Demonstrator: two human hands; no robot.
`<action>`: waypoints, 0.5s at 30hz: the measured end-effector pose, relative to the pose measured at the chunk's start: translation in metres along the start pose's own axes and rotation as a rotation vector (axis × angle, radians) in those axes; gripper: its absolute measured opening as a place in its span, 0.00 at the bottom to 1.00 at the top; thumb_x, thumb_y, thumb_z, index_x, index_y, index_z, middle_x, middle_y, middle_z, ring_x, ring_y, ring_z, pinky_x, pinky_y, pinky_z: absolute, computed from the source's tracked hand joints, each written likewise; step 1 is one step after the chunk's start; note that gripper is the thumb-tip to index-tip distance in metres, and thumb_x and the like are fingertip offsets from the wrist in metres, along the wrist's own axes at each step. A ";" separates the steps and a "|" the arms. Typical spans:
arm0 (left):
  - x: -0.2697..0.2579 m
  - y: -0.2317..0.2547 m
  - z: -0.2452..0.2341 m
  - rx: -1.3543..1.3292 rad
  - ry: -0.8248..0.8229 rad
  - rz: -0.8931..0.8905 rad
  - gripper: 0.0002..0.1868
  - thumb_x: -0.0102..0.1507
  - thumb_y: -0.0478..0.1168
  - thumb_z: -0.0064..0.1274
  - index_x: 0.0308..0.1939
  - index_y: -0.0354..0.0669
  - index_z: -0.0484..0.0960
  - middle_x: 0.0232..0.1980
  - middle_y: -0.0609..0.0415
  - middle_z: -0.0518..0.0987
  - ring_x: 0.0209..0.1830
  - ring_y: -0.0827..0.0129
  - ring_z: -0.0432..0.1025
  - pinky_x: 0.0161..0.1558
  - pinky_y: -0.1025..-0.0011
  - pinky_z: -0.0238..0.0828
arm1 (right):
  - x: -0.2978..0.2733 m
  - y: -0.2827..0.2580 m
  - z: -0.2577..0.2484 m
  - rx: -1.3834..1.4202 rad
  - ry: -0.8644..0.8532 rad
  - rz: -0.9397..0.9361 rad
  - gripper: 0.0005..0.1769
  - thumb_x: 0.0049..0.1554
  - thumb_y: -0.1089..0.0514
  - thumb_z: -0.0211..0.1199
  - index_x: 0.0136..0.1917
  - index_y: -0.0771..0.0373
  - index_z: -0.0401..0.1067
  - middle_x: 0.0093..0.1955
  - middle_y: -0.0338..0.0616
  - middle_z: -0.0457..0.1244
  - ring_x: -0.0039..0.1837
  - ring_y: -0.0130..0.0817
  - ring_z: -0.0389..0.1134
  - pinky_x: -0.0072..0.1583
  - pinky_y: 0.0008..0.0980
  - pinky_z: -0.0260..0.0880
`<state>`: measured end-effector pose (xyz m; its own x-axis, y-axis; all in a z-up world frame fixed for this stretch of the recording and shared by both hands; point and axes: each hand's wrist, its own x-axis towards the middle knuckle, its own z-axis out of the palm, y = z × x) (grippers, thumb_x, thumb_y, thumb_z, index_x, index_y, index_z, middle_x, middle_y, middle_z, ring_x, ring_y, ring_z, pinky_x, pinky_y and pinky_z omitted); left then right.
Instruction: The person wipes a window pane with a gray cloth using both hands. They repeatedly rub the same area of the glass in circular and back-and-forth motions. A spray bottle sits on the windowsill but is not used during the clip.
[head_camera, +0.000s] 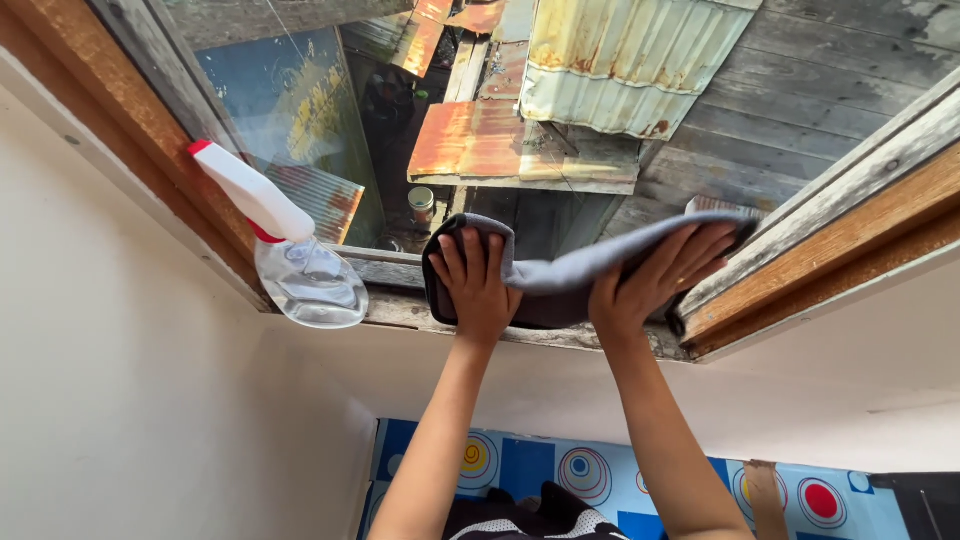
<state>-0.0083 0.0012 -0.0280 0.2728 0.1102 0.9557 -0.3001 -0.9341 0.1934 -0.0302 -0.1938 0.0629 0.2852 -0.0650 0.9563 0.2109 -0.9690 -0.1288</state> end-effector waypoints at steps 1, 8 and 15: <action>-0.001 0.000 -0.002 0.000 -0.002 -0.001 0.32 0.67 0.51 0.39 0.75 0.48 0.68 0.79 0.37 0.59 0.78 0.25 0.45 0.70 0.28 0.36 | 0.006 -0.010 -0.002 0.000 -0.002 0.000 0.54 0.65 0.26 0.37 0.83 0.75 0.46 0.84 0.72 0.32 0.84 0.66 0.27 0.78 0.61 0.18; 0.001 0.002 -0.003 0.013 -0.021 0.000 0.30 0.69 0.48 0.34 0.75 0.48 0.67 0.79 0.35 0.58 0.77 0.23 0.45 0.69 0.26 0.37 | -0.009 -0.042 0.012 0.085 -0.084 -0.193 0.45 0.65 0.35 0.39 0.81 0.71 0.52 0.83 0.75 0.36 0.82 0.73 0.26 0.75 0.70 0.16; -0.001 0.000 0.001 0.001 -0.012 0.012 0.30 0.70 0.52 0.33 0.72 0.48 0.71 0.78 0.35 0.59 0.77 0.23 0.45 0.69 0.27 0.37 | -0.088 0.006 0.024 0.044 -0.245 -0.358 0.44 0.54 0.33 0.59 0.78 0.56 0.64 0.85 0.56 0.44 0.85 0.58 0.32 0.76 0.69 0.22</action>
<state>-0.0080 0.0011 -0.0295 0.2804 0.0952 0.9551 -0.3023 -0.9357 0.1820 -0.0317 -0.1887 -0.0278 0.3991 0.3364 0.8530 0.3748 -0.9088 0.1831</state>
